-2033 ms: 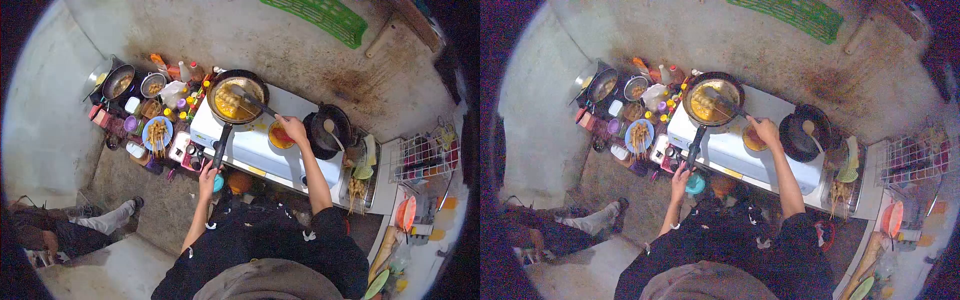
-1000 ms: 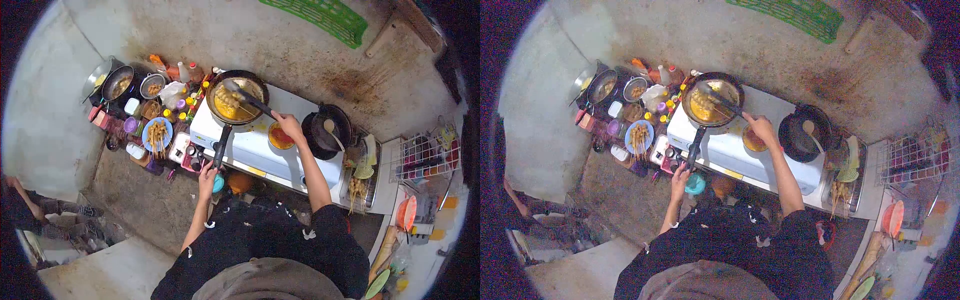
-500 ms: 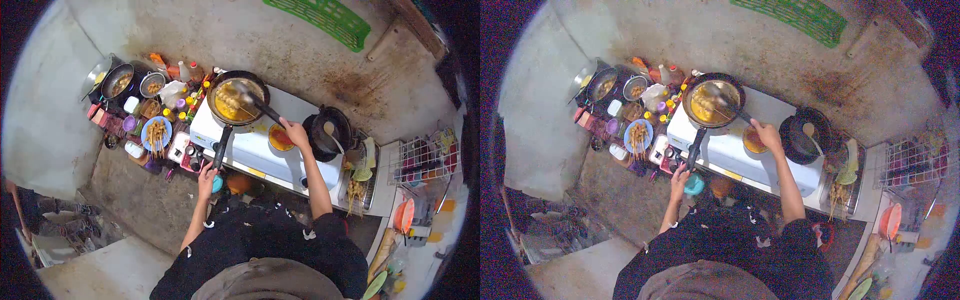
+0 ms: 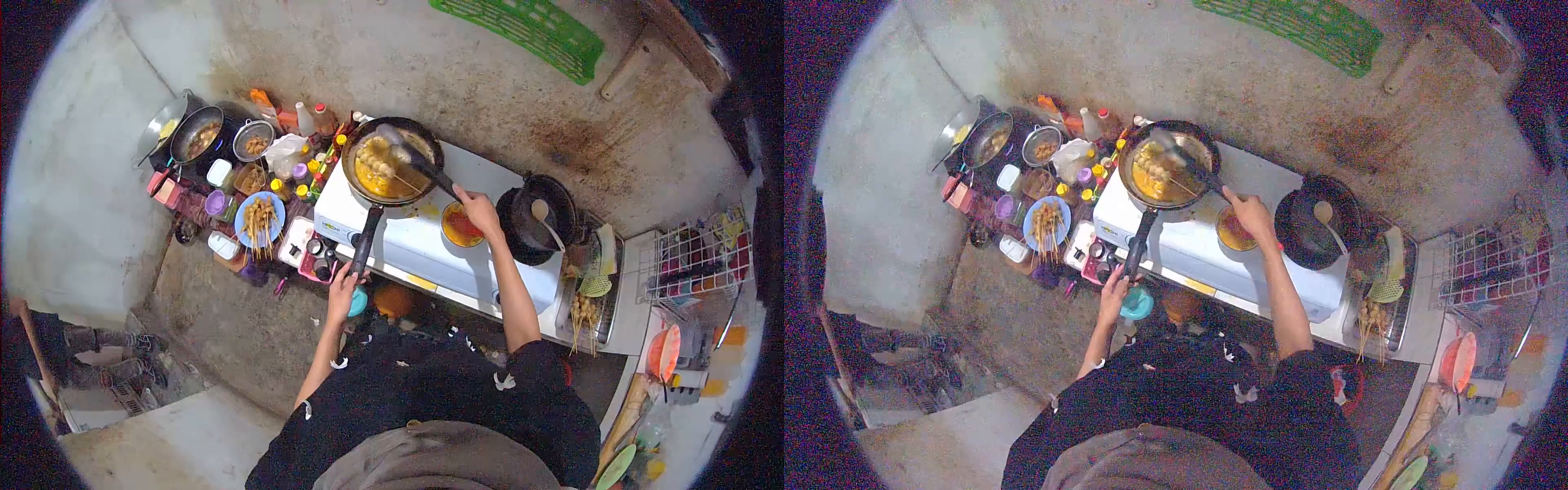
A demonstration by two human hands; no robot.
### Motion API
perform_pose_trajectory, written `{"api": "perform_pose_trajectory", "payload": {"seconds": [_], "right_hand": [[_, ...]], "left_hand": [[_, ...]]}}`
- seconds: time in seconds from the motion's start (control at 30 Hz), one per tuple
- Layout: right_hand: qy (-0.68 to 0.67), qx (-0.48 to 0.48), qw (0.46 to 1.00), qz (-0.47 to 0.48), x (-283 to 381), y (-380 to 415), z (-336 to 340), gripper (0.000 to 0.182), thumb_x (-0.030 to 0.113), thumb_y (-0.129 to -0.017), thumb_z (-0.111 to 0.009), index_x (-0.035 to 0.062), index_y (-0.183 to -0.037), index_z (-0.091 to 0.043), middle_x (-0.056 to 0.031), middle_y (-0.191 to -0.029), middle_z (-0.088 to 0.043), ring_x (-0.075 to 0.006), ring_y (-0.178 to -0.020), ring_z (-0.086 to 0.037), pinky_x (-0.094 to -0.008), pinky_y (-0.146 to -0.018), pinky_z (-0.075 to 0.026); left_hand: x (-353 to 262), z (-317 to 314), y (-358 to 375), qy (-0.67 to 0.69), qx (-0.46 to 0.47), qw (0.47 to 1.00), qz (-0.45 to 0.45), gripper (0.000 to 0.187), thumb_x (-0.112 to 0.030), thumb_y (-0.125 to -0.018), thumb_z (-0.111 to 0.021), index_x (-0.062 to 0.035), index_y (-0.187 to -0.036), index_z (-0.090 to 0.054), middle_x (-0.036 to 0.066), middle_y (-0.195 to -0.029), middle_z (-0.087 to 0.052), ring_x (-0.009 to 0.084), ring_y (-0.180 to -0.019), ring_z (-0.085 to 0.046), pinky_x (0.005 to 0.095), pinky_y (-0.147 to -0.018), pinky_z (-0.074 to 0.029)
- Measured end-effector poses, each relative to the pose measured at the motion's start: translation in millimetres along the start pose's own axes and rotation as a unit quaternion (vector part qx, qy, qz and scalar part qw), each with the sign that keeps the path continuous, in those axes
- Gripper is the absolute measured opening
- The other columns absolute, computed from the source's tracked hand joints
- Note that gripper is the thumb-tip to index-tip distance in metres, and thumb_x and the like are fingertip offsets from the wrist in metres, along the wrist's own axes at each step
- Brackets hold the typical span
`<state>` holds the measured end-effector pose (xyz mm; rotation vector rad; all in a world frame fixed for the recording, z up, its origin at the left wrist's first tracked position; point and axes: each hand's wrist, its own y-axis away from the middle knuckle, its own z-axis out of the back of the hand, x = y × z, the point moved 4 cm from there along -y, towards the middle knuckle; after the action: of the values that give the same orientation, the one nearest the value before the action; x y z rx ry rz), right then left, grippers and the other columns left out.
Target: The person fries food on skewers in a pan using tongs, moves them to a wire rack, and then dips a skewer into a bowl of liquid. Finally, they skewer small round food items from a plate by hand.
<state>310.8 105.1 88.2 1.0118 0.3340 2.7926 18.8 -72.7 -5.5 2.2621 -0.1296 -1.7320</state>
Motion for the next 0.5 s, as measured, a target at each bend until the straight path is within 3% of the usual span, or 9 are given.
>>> {"api": "perform_pose_trajectory", "payload": {"seconds": [0.13,0.37,0.43,0.5], "right_hand": [[0.030,-0.022,0.999,0.028,6,-8,-4,0.061,0.061,-0.076,-0.040,0.0072,-0.095,-0.063,-0.0223,-0.092,-0.059,-0.0362,-0.092,-0.055,-0.0393,-0.082,-0.040],[-0.021,-0.045,0.998,0.030,20,-12,-7,0.063,0.061,-0.075,-0.041,0.0051,-0.096,-0.062,-0.0243,-0.092,-0.058,-0.0363,-0.092,-0.055,-0.0391,-0.083,-0.040],[-0.003,0.019,0.999,0.038,24,-14,-12,0.066,0.063,-0.074,-0.041,0.0026,-0.093,-0.062,-0.0262,-0.091,-0.057,-0.0368,-0.091,-0.055,-0.0393,-0.082,-0.040],[-0.010,0.010,1.000,0.019,23,-17,-10,0.067,0.063,-0.074,-0.041,0.0014,-0.089,-0.063,-0.0261,-0.088,-0.058,-0.0370,-0.090,-0.055,-0.0397,-0.081,-0.041]], "left_hand": [[2,2,0,-0.015,0.007,1.000,0.004,0.041,-0.010,-0.087,-0.044,0.0038,-0.123,-0.032,0.014,-0.097,-0.059,0.0156,-0.088,-0.056,0.0250,-0.077,-0.044],[-1,1,1,0.002,0.010,1.000,0.002,0.040,-0.009,-0.087,-0.044,0.0039,-0.123,-0.033,0.015,-0.098,-0.057,0.0181,-0.091,-0.057,0.0267,-0.079,-0.044],[-1,0,1,0.004,0.007,1.000,0.002,0.040,-0.008,-0.087,-0.044,0.0040,-0.123,-0.033,0.015,-0.098,-0.057,0.0183,-0.091,-0.056,0.0269,-0.079,-0.044],[-1,-1,1,0.009,0.002,1.000,0.000,0.040,-0.008,-0.087,-0.044,0.0041,-0.123,-0.033,0.015,-0.098,-0.057,0.0184,-0.092,-0.056,0.0270,-0.079,-0.044]]}}
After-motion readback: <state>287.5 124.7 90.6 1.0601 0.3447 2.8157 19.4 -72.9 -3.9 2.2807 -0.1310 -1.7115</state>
